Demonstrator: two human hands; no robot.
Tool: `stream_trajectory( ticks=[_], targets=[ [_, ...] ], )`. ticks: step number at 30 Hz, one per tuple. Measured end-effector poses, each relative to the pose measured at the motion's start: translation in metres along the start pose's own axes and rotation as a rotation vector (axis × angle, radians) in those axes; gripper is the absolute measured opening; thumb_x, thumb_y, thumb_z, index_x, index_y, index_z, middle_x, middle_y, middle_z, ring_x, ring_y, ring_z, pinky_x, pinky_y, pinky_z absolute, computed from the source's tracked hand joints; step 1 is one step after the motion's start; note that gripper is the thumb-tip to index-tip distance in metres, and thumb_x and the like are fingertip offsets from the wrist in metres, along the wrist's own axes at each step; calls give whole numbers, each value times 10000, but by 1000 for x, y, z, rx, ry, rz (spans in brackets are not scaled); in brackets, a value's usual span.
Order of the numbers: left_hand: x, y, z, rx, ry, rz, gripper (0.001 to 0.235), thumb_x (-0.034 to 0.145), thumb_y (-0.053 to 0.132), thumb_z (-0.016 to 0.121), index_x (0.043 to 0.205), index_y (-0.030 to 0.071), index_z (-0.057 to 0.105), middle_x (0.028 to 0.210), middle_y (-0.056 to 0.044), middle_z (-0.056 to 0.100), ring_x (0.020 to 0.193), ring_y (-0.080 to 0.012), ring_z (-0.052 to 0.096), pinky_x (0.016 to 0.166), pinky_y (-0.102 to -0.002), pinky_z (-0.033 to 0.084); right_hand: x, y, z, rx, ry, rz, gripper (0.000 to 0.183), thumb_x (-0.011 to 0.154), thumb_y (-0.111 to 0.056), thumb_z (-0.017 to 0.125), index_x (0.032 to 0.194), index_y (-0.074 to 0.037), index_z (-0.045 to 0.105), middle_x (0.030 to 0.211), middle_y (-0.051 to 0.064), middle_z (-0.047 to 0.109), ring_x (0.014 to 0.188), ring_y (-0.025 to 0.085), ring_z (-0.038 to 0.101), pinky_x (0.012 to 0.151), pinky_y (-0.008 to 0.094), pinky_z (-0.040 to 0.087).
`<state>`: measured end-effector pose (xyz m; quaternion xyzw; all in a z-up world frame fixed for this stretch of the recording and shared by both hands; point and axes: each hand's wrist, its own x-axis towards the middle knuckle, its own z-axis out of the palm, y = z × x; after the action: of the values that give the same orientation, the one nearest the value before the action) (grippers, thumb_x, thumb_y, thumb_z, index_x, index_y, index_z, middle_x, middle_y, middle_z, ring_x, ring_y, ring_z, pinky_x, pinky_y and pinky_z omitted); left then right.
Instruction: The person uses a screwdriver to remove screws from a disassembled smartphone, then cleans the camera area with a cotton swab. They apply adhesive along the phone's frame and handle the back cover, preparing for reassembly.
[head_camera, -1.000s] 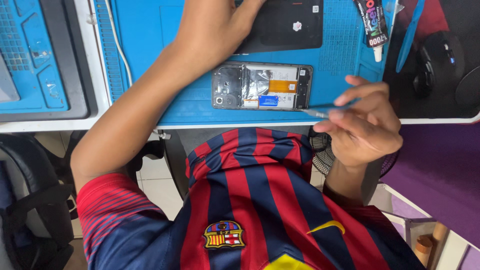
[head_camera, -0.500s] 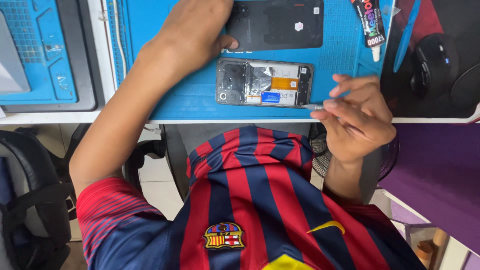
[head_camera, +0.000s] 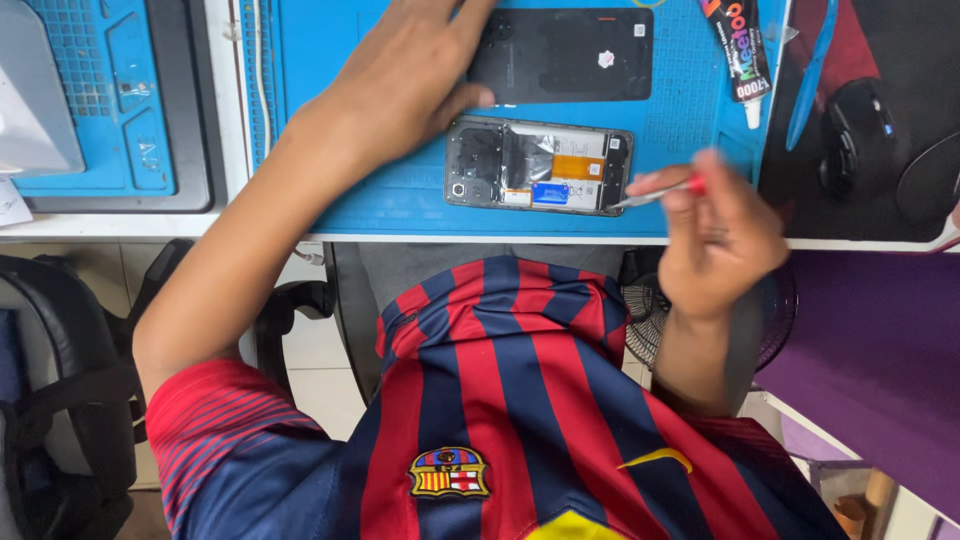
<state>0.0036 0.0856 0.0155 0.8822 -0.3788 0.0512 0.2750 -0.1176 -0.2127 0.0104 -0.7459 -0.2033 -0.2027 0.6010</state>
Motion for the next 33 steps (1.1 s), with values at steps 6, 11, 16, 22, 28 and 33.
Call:
stream_trajectory(
  ticks=[6,11,16,22,28,33],
  targets=[
    [-37,42,-18,-135,-148,-50,1081,584,277,940,1461,-61,407,1353,-231,501,1245,-420,487,1024,-469,411,34,9,-36,-220,22,156,492,1169,23,690,1584,25,425,1111,163,730,917,173,760,755,270,633],
    [-48,47,-17,-115,-115,-76,1026,660,229,931,1495,-48,403,1333,-201,552,1245,-390,508,1033,-453,420,60,42,-29,-650,-256,90,378,1037,15,803,1393,-5,675,1082,144,749,834,200,711,694,319,544],
    [-54,43,-18,-226,-57,-85,1053,651,211,940,1508,-40,381,1308,-192,589,1243,-386,536,1094,-451,413,61,47,-13,-923,-312,-2,330,987,-19,775,1313,-16,722,1016,161,673,786,334,658,721,448,512],
    [-57,53,-13,-568,190,-31,1141,706,223,971,1606,35,297,1422,-162,592,1441,-347,544,1271,-455,420,57,48,0,-1025,-293,-46,315,1014,-22,695,1329,-21,697,1056,159,618,886,329,655,724,455,537],
    [-39,76,25,-981,378,20,1059,827,155,943,1633,73,260,1505,-128,449,1448,-291,533,1281,-455,427,54,58,2,-1022,-253,-48,352,1006,-19,683,1357,-50,682,1029,138,628,917,308,639,664,454,523],
    [-5,97,51,-1320,740,-9,1007,958,275,849,1678,79,172,1550,-120,405,1410,-282,526,1196,-463,485,90,22,-6,-957,-282,-137,337,965,-114,745,1290,-42,693,1033,147,645,894,330,656,721,451,537]
  ],
)
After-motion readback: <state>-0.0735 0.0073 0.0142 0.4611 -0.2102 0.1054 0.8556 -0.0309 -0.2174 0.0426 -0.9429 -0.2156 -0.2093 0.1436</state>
